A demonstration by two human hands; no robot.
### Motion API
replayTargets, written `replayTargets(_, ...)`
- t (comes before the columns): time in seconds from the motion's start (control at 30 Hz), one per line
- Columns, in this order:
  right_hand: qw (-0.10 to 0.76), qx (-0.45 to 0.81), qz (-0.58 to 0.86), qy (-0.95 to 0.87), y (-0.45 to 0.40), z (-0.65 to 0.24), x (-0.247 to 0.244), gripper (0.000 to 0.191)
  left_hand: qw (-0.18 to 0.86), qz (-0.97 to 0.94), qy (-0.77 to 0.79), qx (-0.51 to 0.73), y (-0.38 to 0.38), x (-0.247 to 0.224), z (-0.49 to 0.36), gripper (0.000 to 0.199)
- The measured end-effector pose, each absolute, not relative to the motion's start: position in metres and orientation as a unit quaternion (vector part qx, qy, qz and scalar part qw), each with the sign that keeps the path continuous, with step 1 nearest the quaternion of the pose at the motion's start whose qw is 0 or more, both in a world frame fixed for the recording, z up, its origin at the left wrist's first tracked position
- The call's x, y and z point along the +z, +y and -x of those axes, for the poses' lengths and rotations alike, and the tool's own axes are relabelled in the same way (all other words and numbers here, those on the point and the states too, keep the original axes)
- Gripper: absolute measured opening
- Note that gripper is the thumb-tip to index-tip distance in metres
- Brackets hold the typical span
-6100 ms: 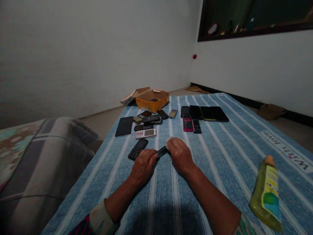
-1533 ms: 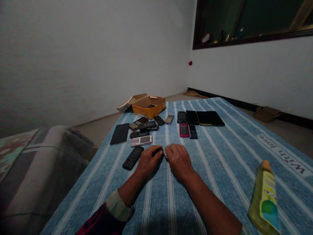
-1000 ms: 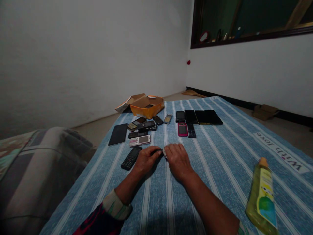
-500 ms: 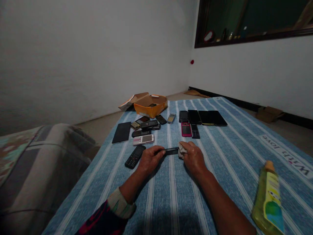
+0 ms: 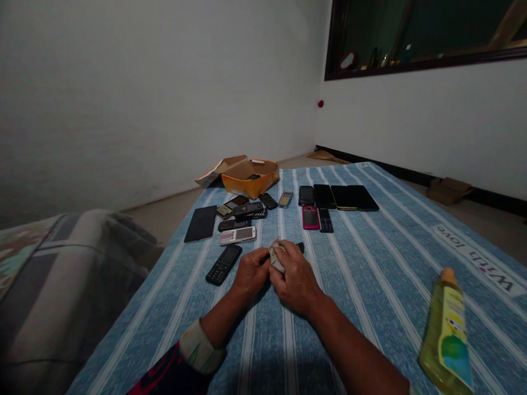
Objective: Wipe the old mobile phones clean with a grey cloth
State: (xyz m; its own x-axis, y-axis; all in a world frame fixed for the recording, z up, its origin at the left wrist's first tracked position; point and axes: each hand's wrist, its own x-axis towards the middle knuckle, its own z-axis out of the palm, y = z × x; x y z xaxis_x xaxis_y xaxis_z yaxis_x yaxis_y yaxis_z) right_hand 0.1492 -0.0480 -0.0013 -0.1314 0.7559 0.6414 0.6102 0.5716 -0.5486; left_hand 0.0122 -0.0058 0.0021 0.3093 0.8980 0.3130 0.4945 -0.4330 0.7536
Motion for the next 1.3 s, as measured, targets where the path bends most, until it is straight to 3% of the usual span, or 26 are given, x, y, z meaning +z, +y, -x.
replayTargets(0.17,0.493,0.113,0.450,-0.736,-0.043,-0.154,0.001,0.025,0.290,-0.767,0.434,0.373,-0.004,0.001,-0.011,0.022)
replayTargets(0.6,0.421,-0.023,0.488,-0.764,-0.026,-0.164,-0.010,0.027,0.253,-0.771,0.453,0.371,-0.003,-0.002,-0.009,0.018)
replayTargets(0.77,0.424,-0.065,0.551,-0.715,-0.016,-0.187,-0.016,0.030,0.238,-0.776,0.465,0.354,-0.002,-0.002,-0.008,0.018)
replayTargets(0.9,0.448,-0.091,0.515,-0.725,-0.020,-0.181,-0.013,0.027,0.237,-0.783,0.457,0.349,-0.001,0.002,-0.006,0.018)
replayTargets(1.07,0.449,-0.063,0.417,-0.788,-0.032,-0.151,-0.005,0.028,0.231,-0.795,0.454,0.329,-0.002,0.005,-0.005,0.023)
replayTargets(1.3,0.413,-0.048,0.484,-0.770,-0.024,-0.168,-0.012,0.025,0.213,-0.801,0.463,0.313,-0.003,0.008,-0.006,0.021)
